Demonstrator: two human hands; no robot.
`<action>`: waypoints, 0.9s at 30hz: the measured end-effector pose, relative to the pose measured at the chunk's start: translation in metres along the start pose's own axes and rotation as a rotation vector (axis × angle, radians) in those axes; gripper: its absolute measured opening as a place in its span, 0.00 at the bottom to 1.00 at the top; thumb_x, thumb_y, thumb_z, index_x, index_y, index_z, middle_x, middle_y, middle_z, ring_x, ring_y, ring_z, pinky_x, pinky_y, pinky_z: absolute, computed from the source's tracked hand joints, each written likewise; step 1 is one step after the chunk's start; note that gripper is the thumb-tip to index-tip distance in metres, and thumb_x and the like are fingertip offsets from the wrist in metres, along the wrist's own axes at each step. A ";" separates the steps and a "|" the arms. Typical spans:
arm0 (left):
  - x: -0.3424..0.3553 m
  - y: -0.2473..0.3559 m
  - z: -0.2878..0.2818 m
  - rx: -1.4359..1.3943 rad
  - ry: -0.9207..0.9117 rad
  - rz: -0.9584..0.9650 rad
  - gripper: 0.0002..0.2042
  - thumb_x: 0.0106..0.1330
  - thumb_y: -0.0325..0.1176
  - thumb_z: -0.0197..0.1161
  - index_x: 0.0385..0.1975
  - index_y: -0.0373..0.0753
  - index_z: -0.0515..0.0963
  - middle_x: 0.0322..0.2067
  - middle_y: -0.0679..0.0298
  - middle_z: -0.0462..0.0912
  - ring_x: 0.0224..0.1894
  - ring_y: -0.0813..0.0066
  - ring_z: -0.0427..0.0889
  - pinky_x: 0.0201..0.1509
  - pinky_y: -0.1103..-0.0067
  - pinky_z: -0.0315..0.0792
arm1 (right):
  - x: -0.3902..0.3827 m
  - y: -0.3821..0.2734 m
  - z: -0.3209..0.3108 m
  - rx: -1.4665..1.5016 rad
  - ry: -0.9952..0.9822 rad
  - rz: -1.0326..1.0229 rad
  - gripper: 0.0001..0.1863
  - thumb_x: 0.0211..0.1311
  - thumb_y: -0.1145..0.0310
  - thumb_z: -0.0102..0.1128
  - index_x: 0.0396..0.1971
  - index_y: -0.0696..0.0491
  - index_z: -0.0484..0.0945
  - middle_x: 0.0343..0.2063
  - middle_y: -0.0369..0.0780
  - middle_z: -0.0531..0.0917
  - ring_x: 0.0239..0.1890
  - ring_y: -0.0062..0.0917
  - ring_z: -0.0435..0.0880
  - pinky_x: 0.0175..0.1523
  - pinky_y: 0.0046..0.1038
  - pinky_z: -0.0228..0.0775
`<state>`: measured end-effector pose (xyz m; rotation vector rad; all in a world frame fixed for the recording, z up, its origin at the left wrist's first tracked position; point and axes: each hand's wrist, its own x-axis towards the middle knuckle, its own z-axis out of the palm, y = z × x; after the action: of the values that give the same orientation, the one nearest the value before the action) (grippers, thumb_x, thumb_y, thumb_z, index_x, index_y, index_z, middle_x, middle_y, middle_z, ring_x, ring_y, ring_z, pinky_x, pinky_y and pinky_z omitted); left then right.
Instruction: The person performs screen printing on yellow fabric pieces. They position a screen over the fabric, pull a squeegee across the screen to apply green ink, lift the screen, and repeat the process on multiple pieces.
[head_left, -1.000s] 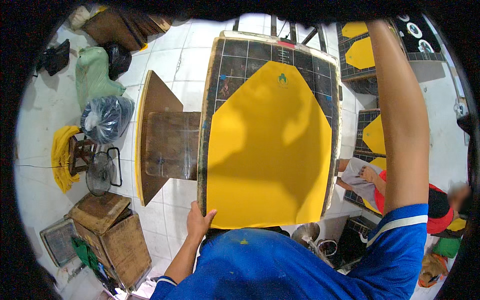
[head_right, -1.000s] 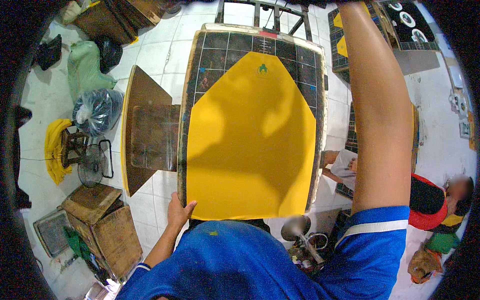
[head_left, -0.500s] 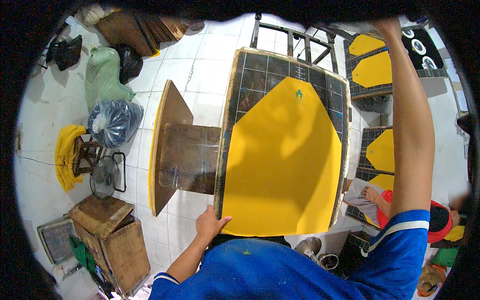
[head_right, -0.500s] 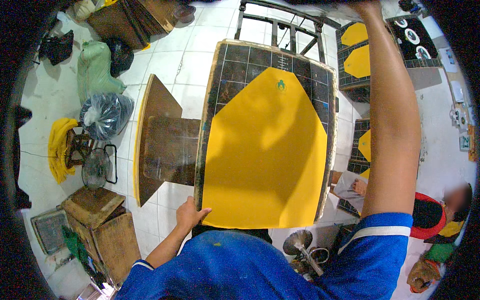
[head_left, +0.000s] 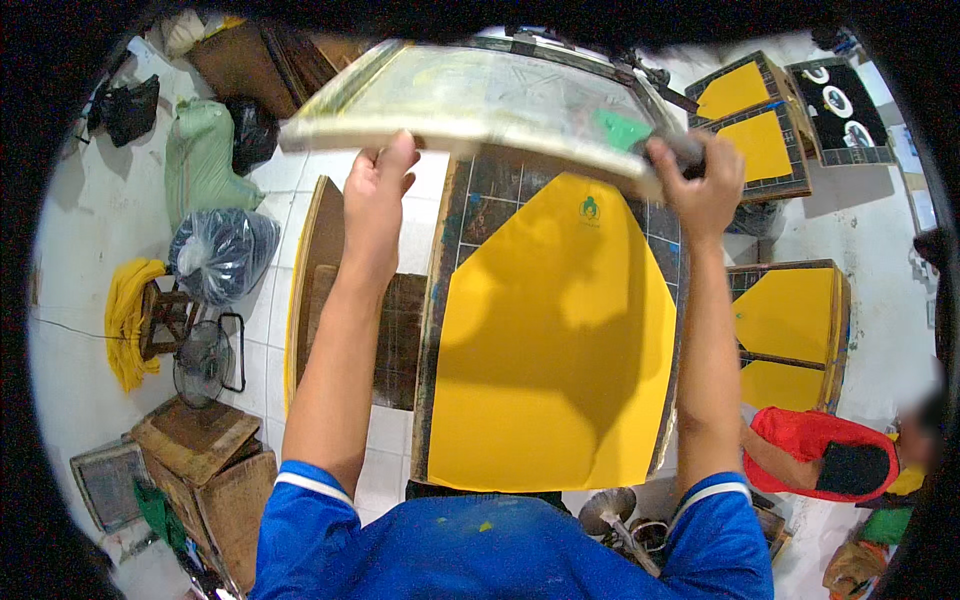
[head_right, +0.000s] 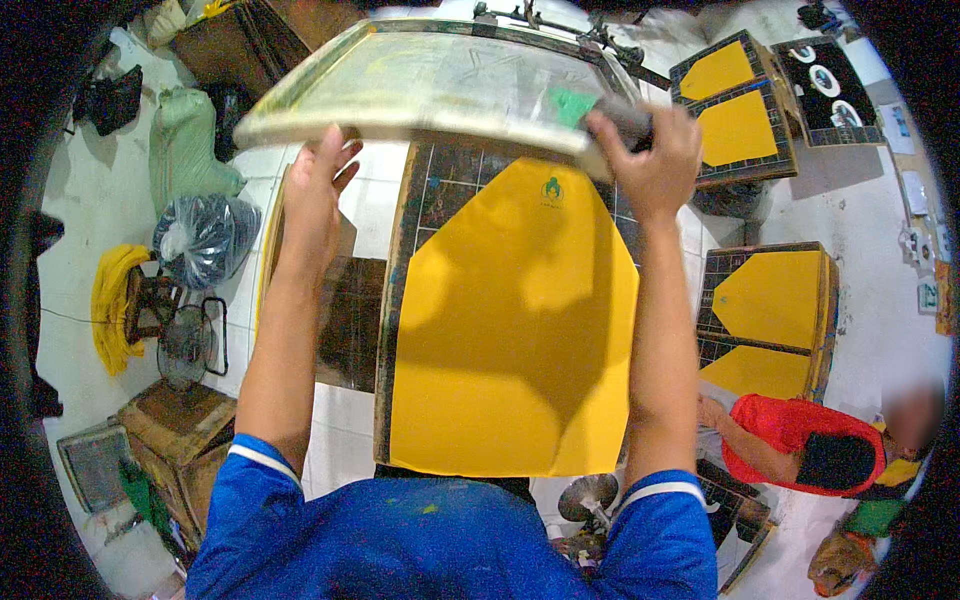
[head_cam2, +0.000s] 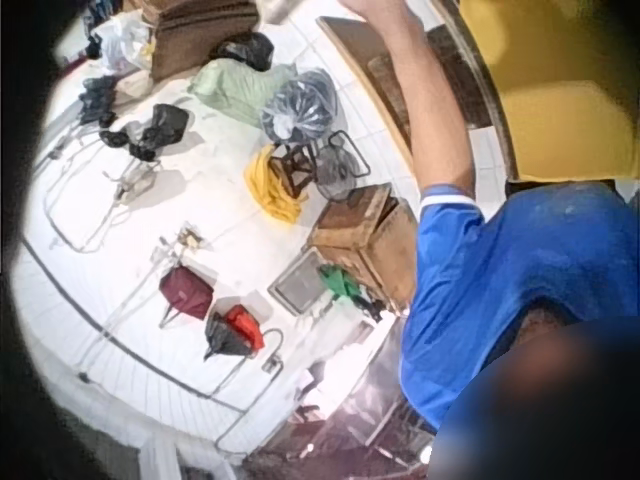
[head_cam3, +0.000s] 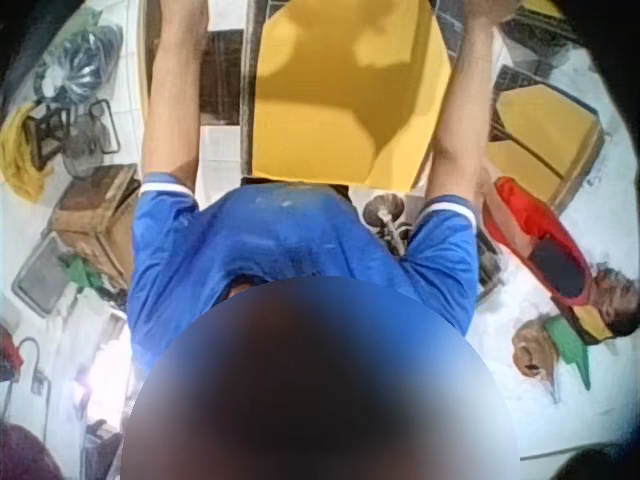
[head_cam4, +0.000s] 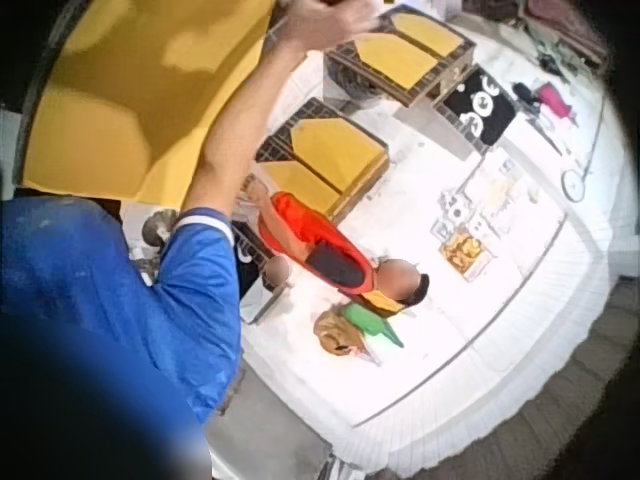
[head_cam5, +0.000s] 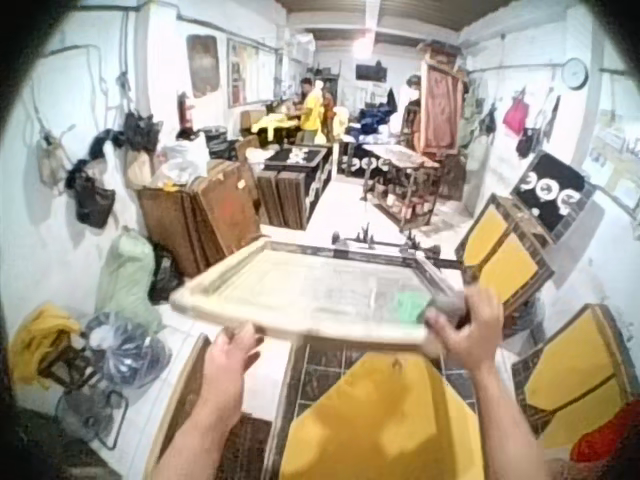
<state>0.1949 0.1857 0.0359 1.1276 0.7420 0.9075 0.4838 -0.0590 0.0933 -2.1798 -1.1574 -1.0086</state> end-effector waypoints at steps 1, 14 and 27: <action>0.003 -0.011 0.002 -0.108 0.081 -0.189 0.15 0.71 0.42 0.70 0.47 0.38 0.78 0.38 0.66 0.80 0.43 0.71 0.79 0.50 0.73 0.76 | -0.025 -0.005 0.003 0.045 -0.083 0.038 0.30 0.47 0.39 0.79 0.35 0.52 0.85 0.36 0.40 0.84 0.43 0.40 0.81 0.50 0.41 0.70; -0.001 -0.180 -0.065 0.413 0.219 -0.667 0.38 0.67 0.50 0.72 0.64 0.26 0.65 0.58 0.52 0.77 0.54 0.63 0.78 0.61 0.71 0.71 | -0.136 0.019 0.075 0.131 -0.995 0.113 0.18 0.57 0.72 0.70 0.49 0.48 0.82 0.44 0.39 0.86 0.51 0.44 0.80 0.54 0.50 0.67; -0.026 -0.205 -0.031 0.428 0.219 -0.467 0.28 0.76 0.54 0.62 0.52 0.30 0.72 0.49 0.54 0.79 0.50 0.68 0.75 0.57 0.68 0.71 | -0.040 0.100 0.207 0.256 -1.185 0.050 0.23 0.54 0.69 0.72 0.52 0.45 0.81 0.45 0.45 0.88 0.52 0.44 0.86 0.53 0.53 0.73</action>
<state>0.2023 0.1423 -0.1680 1.1598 1.3615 0.4871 0.6328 0.0096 -0.0731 -2.5356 -1.5212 0.5951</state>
